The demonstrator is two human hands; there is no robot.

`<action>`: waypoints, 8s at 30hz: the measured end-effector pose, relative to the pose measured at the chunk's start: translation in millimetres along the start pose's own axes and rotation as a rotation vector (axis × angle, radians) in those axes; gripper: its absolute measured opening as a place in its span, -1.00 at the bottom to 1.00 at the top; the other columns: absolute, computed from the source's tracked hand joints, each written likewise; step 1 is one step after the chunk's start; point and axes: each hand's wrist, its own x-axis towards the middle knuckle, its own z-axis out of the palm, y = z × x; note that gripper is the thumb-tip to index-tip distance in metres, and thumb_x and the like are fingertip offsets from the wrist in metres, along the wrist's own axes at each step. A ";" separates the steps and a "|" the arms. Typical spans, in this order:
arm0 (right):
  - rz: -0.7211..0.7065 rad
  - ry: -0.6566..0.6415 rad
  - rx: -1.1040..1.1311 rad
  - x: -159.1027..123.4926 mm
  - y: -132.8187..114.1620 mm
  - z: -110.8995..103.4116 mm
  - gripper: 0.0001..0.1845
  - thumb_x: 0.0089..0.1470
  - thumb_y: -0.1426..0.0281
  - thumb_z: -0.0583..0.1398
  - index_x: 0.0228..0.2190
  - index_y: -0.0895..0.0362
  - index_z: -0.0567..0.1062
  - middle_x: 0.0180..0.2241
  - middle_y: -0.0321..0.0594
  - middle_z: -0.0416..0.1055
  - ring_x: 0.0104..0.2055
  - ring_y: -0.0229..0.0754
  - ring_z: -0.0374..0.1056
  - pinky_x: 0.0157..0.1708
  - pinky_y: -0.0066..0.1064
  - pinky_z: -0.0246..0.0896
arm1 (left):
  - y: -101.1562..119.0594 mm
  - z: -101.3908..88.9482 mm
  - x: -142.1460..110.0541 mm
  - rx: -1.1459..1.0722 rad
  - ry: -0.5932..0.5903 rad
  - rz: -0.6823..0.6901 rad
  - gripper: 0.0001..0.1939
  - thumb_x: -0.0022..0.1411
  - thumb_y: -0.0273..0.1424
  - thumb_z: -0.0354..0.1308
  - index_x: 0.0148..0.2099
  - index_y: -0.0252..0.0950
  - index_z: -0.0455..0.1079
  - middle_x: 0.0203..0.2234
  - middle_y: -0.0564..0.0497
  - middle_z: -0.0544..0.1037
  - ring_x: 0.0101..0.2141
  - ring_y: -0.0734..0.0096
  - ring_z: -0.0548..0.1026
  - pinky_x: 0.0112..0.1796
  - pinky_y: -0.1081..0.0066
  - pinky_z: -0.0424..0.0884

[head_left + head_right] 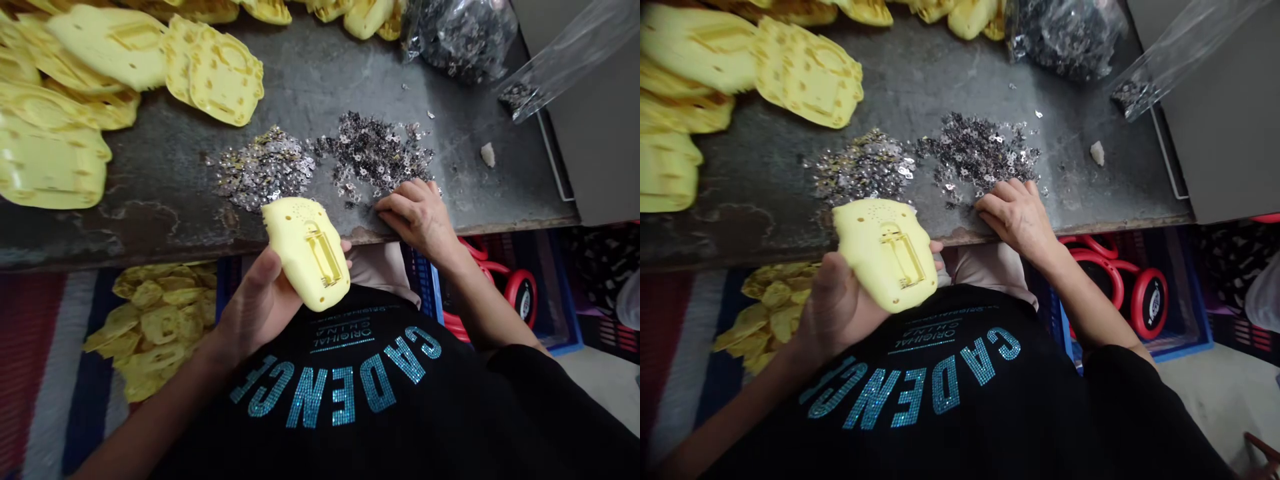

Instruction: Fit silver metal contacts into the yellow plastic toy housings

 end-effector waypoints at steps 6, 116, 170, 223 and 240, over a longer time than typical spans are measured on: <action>0.042 0.016 0.078 -5.3 -2.7 -1.2 -0.80 0.46 0.25 0.29 -0.21 0.06 0.64 -0.25 -0.18 0.61 -0.13 0.01 0.44 -0.11 -0.16 0.11 | -4.3 -2.0 2.7 -0.080 -0.093 -0.009 -0.02 0.25 0.25 0.44 0.47 -0.29 0.45 0.11 -0.27 0.76 0.01 -0.06 0.76 0.04 0.12 0.72; -0.176 -0.154 0.041 104.1 -60.4 10.2 -0.77 0.35 0.48 0.17 -0.37 0.06 0.53 -0.35 -0.13 0.52 -0.12 0.05 0.31 0.19 0.14 0.25 | 29.4 -40.4 -25.8 -0.048 0.072 0.180 -0.24 0.24 -0.05 0.58 0.38 -0.15 0.49 0.11 -0.15 0.75 -0.06 0.00 0.78 -0.37 0.35 0.74; -0.148 0.151 0.725 14.2 -77.8 -43.0 -0.80 0.42 0.13 0.31 -0.18 -0.06 0.67 -0.02 -0.17 0.67 0.03 0.04 0.57 0.16 0.04 0.42 | -6.8 -9.0 -23.3 -0.289 -0.316 -0.186 -0.03 0.40 0.01 0.44 0.63 -0.19 0.13 0.05 -0.24 0.76 -0.04 -0.21 0.80 -0.46 0.34 0.77; -0.262 0.167 0.467 4.6 -70.4 -40.7 -0.75 0.47 0.29 0.19 -0.08 -0.09 0.71 -0.13 -0.21 0.61 -0.14 -0.03 0.45 0.03 0.04 0.35 | -10.4 -3.1 -22.3 -0.246 -0.358 -0.247 0.08 0.41 0.13 0.38 0.69 -0.25 0.03 0.05 -0.32 0.77 -0.10 -0.15 0.82 -0.52 0.46 0.70; -0.352 0.313 0.436 -3.2 -73.9 -35.7 -0.80 0.49 0.40 0.25 0.03 -0.08 0.63 -0.11 -0.28 0.63 -0.16 -0.14 0.46 -0.11 -0.17 0.22 | -12.0 -1.6 -26.2 -0.245 -0.358 -0.234 0.08 0.43 0.11 0.38 0.68 -0.30 0.01 0.01 -0.31 0.78 -0.12 -0.11 0.82 -0.53 0.46 0.70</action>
